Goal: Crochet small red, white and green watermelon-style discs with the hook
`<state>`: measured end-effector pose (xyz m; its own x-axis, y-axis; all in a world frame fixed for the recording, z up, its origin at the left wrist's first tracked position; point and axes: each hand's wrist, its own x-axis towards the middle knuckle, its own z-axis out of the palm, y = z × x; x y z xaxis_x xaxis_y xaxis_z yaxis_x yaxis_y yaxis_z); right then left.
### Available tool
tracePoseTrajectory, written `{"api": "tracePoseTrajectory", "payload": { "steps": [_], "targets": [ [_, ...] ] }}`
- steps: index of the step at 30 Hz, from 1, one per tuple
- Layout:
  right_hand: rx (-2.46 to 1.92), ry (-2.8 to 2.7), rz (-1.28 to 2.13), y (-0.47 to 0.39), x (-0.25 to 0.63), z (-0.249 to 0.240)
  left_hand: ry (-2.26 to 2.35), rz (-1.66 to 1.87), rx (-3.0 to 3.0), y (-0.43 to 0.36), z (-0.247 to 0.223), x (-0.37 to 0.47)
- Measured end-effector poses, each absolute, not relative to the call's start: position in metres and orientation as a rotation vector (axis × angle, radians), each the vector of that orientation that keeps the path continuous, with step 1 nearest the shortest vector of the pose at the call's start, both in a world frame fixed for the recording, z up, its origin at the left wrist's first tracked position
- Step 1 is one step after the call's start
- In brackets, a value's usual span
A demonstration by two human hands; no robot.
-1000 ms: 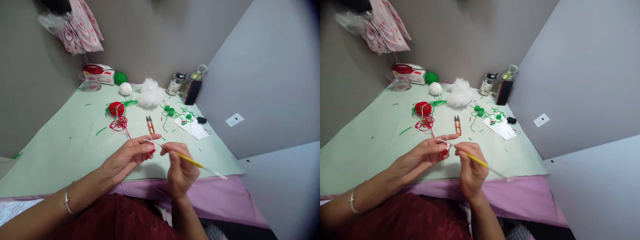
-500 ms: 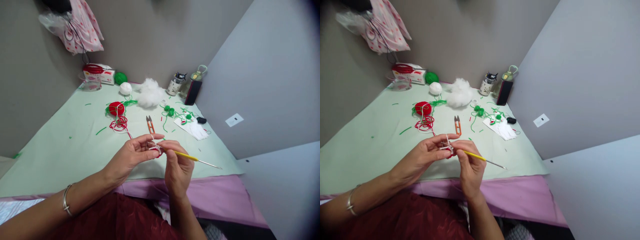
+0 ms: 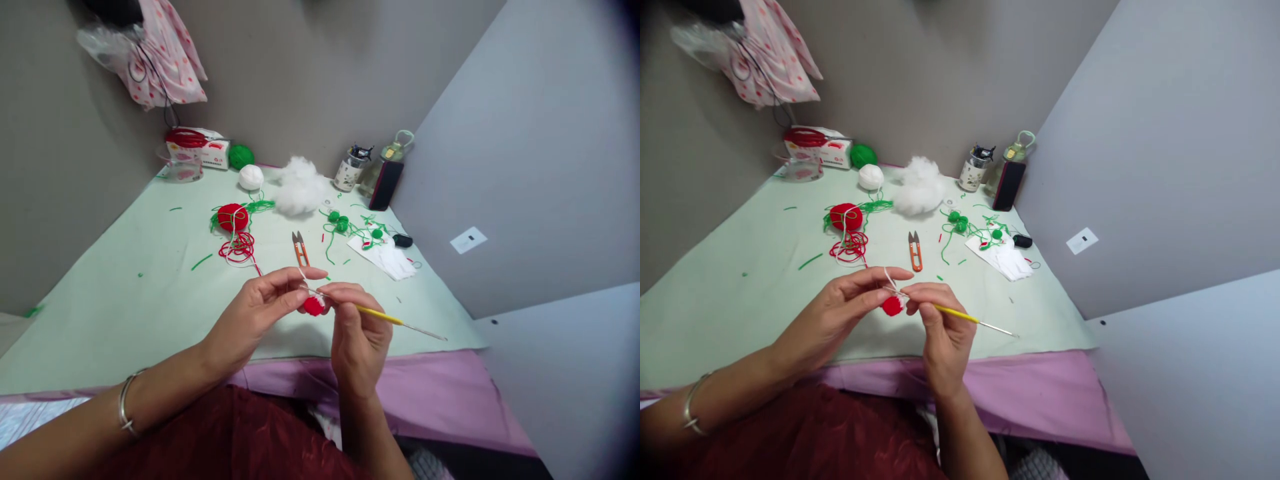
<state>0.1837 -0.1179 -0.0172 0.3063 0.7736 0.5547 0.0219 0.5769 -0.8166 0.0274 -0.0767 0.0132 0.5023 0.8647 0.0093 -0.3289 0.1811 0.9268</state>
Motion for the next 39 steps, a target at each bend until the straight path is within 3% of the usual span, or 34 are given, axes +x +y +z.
{"api": "tracePoseTrajectory", "payload": {
  "steps": [9,39],
  "targets": [
    [-0.678,-1.088,0.799,-0.114,0.186,-0.012,0.716,0.860,1.365,-0.071,0.019,0.017],
    [-0.773,-1.241,0.643,-0.120,0.197,-0.017,0.632,0.940,1.425,-0.080,0.022,0.021]
  ]
}}
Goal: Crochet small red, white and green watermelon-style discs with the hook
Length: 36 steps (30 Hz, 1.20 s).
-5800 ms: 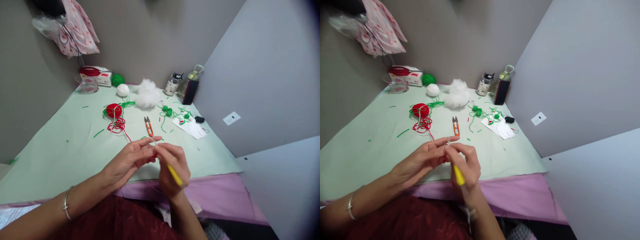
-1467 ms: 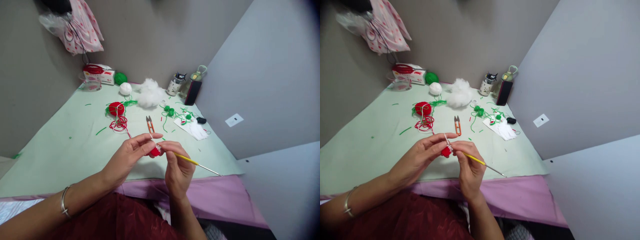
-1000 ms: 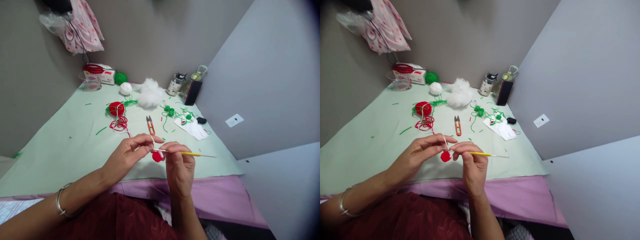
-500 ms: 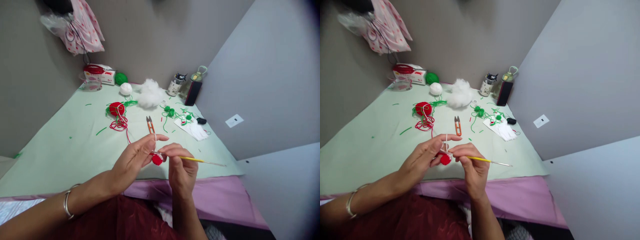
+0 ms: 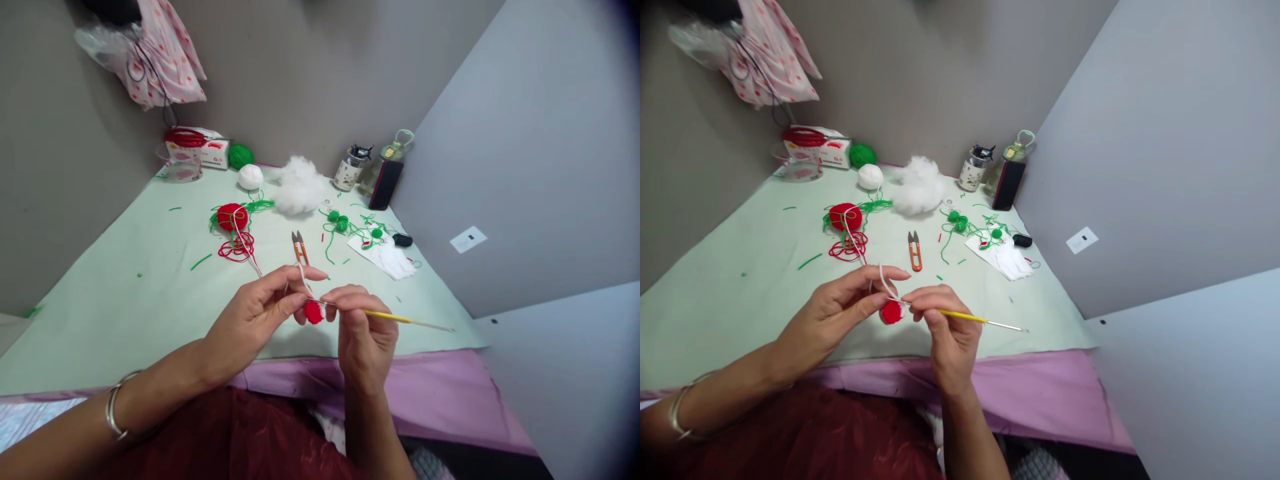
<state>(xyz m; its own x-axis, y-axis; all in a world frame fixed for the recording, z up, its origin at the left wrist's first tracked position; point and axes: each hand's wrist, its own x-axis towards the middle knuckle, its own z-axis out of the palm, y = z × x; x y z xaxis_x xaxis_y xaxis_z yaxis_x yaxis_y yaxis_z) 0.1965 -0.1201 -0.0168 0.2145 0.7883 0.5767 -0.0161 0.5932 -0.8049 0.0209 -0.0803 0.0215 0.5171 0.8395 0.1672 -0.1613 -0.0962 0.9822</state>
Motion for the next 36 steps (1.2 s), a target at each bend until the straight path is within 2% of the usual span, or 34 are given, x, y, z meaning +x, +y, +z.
{"api": "tracePoseTrajectory", "payload": {
  "steps": [17,28,36],
  "targets": [
    [-0.800,-1.497,0.439,-0.127,0.203,-0.006,0.706,0.760,1.255,-0.077,0.037,0.016],
    [-0.687,-1.090,0.889,-0.116,0.192,-0.011,0.694,0.729,1.207,-0.073,0.030,0.013],
    [-0.728,-1.031,0.878,-0.119,0.186,-0.008,0.666,0.754,1.132,-0.073,0.026,0.016]
  ]
}}
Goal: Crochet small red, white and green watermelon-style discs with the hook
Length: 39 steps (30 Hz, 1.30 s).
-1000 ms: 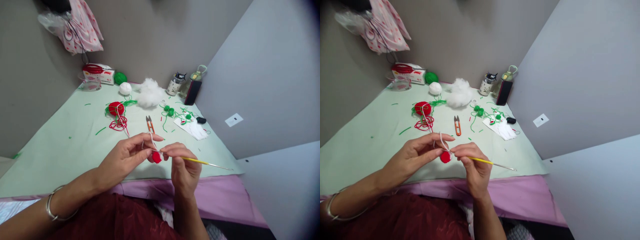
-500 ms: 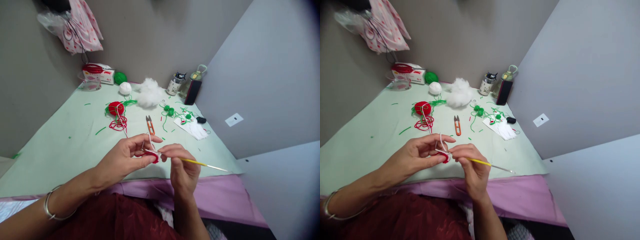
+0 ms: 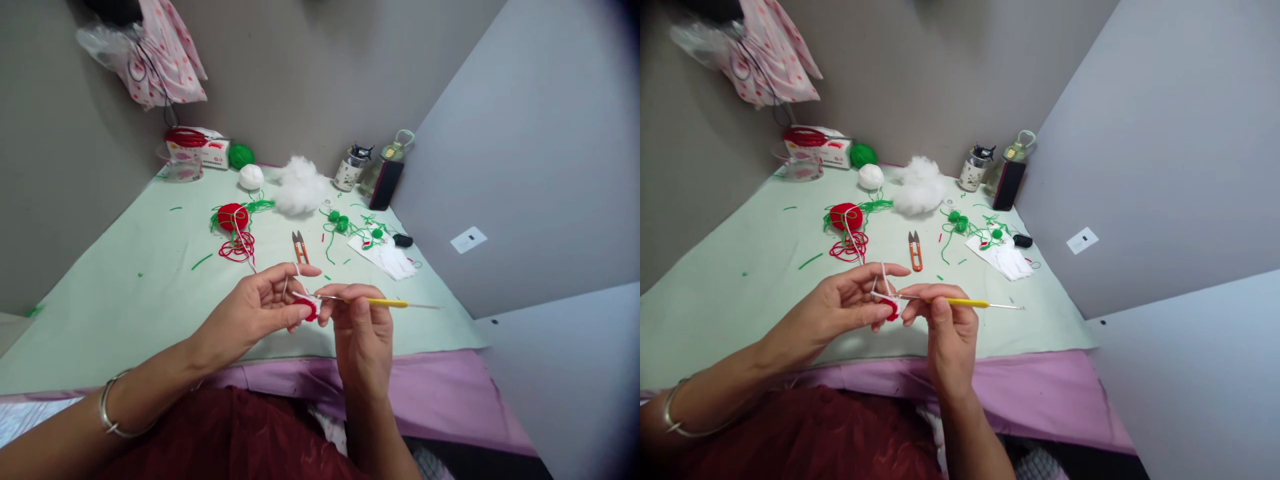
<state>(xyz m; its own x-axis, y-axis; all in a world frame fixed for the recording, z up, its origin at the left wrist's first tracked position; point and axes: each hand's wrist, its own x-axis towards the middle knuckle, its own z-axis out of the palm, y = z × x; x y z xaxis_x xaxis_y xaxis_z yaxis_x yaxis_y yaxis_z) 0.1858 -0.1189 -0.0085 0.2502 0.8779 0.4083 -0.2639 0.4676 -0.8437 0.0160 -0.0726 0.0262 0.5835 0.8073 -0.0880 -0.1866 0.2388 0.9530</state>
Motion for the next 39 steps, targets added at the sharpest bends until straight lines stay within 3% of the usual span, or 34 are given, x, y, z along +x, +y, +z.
{"api": "tracePoseTrajectory", "payload": {
  "steps": [10,21,29,39],
  "targets": [
    [-0.637,-1.070,0.988,-0.118,0.194,-0.009,0.626,0.711,1.128,-0.072,0.020,0.013],
    [-0.847,-1.617,0.318,-0.132,0.204,-0.004,0.735,0.852,1.239,-0.074,0.023,0.016],
    [-0.983,-1.824,-0.350,-0.133,0.192,-0.016,0.723,0.943,1.190,-0.078,0.015,0.023],
    [-0.794,-2.026,-0.654,-0.123,0.194,-0.001,0.656,0.836,1.306,-0.071,0.027,0.030]
  ]
}}
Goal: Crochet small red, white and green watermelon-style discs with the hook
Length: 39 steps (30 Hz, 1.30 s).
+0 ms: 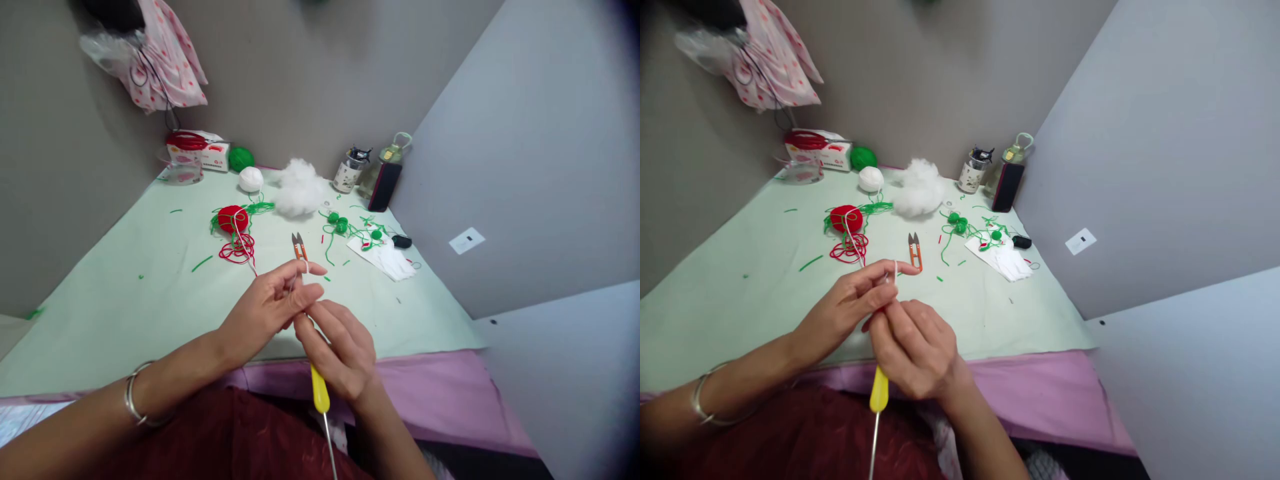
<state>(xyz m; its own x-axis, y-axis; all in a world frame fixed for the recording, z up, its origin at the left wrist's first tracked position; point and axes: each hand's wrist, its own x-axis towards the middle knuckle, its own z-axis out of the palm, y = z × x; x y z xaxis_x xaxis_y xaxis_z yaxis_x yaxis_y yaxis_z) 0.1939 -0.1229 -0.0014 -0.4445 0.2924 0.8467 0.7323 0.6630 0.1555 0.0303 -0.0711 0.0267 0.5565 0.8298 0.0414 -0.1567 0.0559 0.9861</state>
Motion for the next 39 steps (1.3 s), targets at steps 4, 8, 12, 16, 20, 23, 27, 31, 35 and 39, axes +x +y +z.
{"api": "tracePoseTrajectory", "payload": {
  "steps": [4,8,12,16,20,23,27,31,35,39],
  "targets": [
    [-0.808,-2.044,-0.693,-0.120,0.196,-0.003,0.735,0.891,1.352,-0.070,0.021,0.032],
    [-0.846,-2.011,-0.690,-0.121,0.198,-0.004,0.768,1.014,1.436,-0.072,0.017,0.031],
    [-0.881,-2.008,-0.651,-0.123,0.200,-0.005,0.749,1.101,1.453,-0.073,0.018,0.031],
    [-0.892,-1.973,-0.600,-0.126,0.202,-0.006,0.748,1.078,1.310,-0.073,0.017,0.029],
    [-0.896,-1.953,-0.606,-0.128,0.203,-0.006,0.747,1.040,1.256,-0.074,0.015,0.028],
    [-0.895,-1.969,-0.630,-0.130,0.203,-0.004,0.749,1.033,1.318,-0.077,0.017,0.028],
    [-0.880,-2.080,-0.723,-0.130,0.206,0.006,0.743,1.012,1.365,-0.082,0.023,0.026],
    [-0.778,-2.152,-0.808,-0.127,0.211,0.014,0.757,0.968,1.349,-0.083,0.026,0.022],
    [-0.775,-2.142,-0.745,-0.128,0.215,0.010,0.687,0.937,1.241,-0.078,0.021,0.022],
    [-0.924,-2.033,-0.595,-0.133,0.215,-0.003,0.663,0.903,1.131,-0.077,0.016,0.025]
  ]
}}
